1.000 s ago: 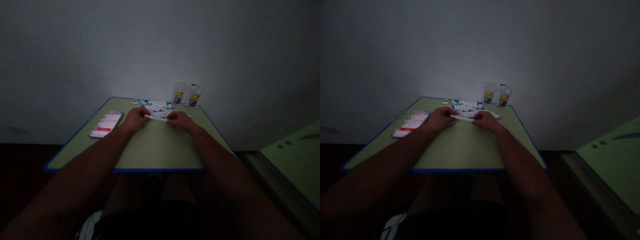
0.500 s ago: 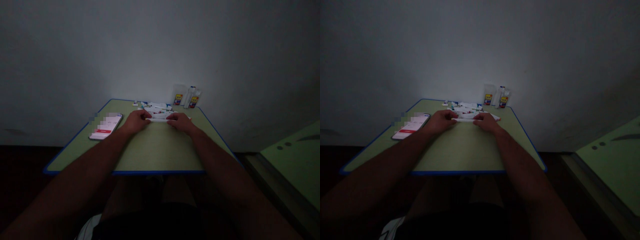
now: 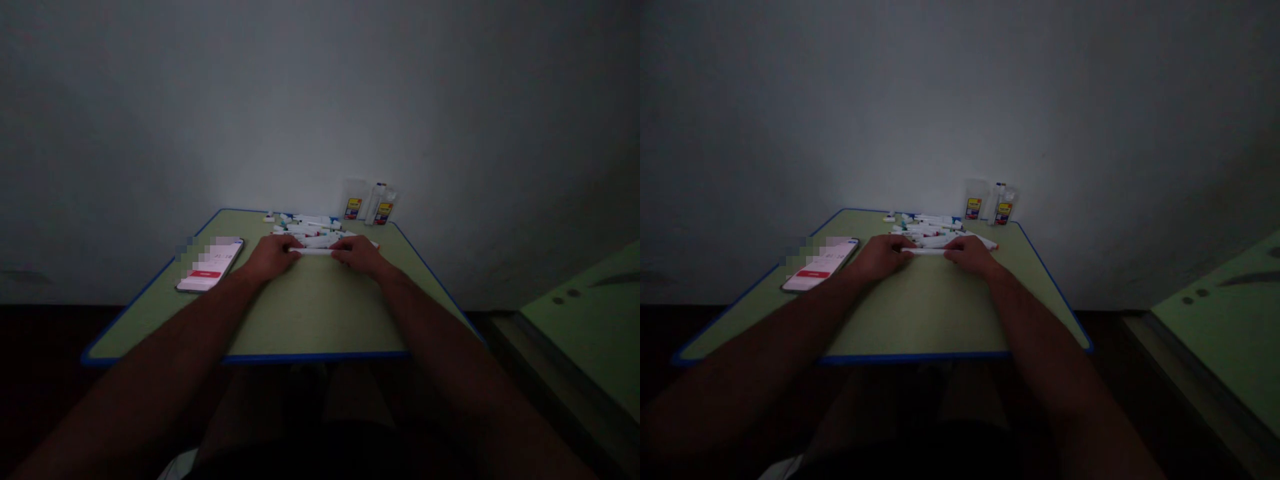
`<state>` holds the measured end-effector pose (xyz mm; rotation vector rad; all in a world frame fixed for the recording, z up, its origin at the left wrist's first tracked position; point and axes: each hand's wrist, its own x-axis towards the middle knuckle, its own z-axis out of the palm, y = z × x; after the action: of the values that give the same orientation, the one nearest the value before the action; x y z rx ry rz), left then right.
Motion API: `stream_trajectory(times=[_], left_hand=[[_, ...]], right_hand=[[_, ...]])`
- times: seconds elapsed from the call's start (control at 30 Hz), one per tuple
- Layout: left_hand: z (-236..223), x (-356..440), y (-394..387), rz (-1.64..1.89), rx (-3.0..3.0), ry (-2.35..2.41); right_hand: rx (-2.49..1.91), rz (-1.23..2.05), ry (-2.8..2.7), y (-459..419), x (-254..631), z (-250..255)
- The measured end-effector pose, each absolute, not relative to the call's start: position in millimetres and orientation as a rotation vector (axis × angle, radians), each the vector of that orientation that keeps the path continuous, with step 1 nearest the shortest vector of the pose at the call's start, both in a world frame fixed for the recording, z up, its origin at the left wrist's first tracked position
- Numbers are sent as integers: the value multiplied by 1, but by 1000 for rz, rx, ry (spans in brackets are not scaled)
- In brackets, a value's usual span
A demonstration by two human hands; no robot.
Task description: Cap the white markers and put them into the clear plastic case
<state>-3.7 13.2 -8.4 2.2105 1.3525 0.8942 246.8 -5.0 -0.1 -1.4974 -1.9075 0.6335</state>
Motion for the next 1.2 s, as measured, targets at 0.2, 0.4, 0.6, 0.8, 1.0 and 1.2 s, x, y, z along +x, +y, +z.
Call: stream_trajectory(times=[0.2,0.4,0.6,0.8,1.0,1.2], left_hand=[[-5,-3,10,870,2180,1331],[-8,-4,13,900,2146,1313],[-9,-1,12,939,2088,1317],[-8,0,10,953,2044,1307],[-10,-1,12,962,2044,1310],[-9,0,11,955,2023,1301]], right_hand=[[-1502,724,-1874,-8,246,1],[-1461,745,-1849,-7,244,1],[-1422,711,-1841,-5,246,0],[-1398,694,-1828,-3,246,-3],[-1409,688,-1832,-2,245,-3],[-1397,681,-1833,-1,246,-4]])
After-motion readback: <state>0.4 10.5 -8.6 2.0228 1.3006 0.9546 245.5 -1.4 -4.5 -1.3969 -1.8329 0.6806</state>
